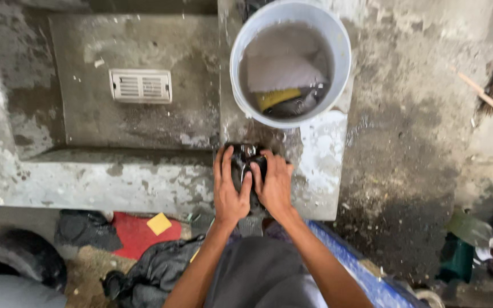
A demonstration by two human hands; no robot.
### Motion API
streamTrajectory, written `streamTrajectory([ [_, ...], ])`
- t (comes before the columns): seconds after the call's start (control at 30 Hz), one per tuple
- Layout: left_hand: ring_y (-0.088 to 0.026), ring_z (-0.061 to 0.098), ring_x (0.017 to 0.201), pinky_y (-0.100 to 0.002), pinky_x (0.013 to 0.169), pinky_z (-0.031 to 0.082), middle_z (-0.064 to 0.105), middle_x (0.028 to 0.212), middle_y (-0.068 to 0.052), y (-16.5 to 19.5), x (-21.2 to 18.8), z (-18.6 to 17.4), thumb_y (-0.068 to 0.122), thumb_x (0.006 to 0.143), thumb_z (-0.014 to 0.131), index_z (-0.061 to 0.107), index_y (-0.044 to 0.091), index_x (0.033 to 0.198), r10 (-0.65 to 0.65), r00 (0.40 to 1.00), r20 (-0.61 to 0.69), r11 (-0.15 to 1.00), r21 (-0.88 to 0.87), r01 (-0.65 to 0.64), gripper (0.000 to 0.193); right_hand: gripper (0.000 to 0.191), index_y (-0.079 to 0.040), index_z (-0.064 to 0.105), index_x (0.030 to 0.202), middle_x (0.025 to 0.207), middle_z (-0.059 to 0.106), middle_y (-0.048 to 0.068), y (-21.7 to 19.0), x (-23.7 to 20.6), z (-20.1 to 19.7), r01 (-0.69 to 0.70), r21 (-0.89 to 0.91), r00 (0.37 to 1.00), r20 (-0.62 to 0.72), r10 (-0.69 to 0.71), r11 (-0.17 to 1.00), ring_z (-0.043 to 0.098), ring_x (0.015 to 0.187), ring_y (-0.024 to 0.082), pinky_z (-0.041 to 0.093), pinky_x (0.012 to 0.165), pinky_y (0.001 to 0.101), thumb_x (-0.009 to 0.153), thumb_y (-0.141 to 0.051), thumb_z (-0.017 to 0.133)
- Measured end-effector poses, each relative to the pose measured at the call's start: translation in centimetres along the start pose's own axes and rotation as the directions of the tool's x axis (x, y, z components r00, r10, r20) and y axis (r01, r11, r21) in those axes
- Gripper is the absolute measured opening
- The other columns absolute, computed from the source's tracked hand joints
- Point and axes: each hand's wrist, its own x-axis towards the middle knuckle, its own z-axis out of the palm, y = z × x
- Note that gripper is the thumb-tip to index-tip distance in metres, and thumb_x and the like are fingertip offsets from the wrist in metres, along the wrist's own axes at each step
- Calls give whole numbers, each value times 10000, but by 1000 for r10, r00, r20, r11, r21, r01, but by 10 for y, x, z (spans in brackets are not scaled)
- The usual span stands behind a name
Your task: The person scrubs black metal motorcycle parts with a sponge and an abrasive pad at a concrete washing station, repeatedly dipping them in a bucket of water and rinsing them in the sink basin, working through several parts one at a time and setting cleaned parts on the counter.
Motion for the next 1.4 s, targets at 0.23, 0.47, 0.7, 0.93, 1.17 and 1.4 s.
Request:
streamTrajectory([
  [0.23,-484,407,1460,-496,1203,365,370,1593,-283,1,-1,0,263,1005,606,386,20,1545,-38,999,8,999,-21,38,631,359,-11,577,1305,1085,652,179,1,7,6,-50,-1,996,-73,50,999,590,1052,359,375,917,475,1042,-245,649],
  [0.47,-482,398,1463,-501,1219,338,375,1585,-279,-1,-1,1,235,976,627,388,11,1536,-14,1000,14,1000,-12,14,649,365,-17,591,1291,1106,655,183,2,9,4,-13,-71,997,-77,7,997,583,1029,359,370,906,482,1017,-252,646],
  [0.7,-496,380,1456,-518,1216,312,368,1575,-291,-2,1,-1,218,956,628,393,7,1519,-1,1000,14,1000,15,1,645,370,-14,596,1275,1068,650,177,4,16,7,8,-93,999,-31,-11,996,580,1007,349,363,918,504,1000,-255,653],
  [0.93,-488,400,1459,-502,1214,342,386,1582,-283,3,2,-1,233,977,620,396,17,1534,-22,1000,22,1000,-5,22,638,383,11,582,1298,1122,644,188,5,10,2,19,-34,999,-48,-21,999,570,1065,381,373,905,506,1025,-253,622],
  [1.17,-486,409,1457,-500,1213,354,380,1591,-280,1,1,1,240,984,627,393,19,1540,-49,998,28,998,-24,49,642,329,-19,593,1273,1156,650,187,12,11,8,71,-91,990,-117,-81,993,580,1073,378,368,935,490,1040,-250,623],
  [1.4,-486,409,1458,-507,1221,348,393,1585,-269,-2,1,2,224,975,631,396,22,1535,-19,1000,8,1000,-10,19,640,367,-18,585,1275,1031,647,176,5,9,-1,36,-67,999,-28,-38,997,574,978,349,365,886,476,1005,-260,638],
])
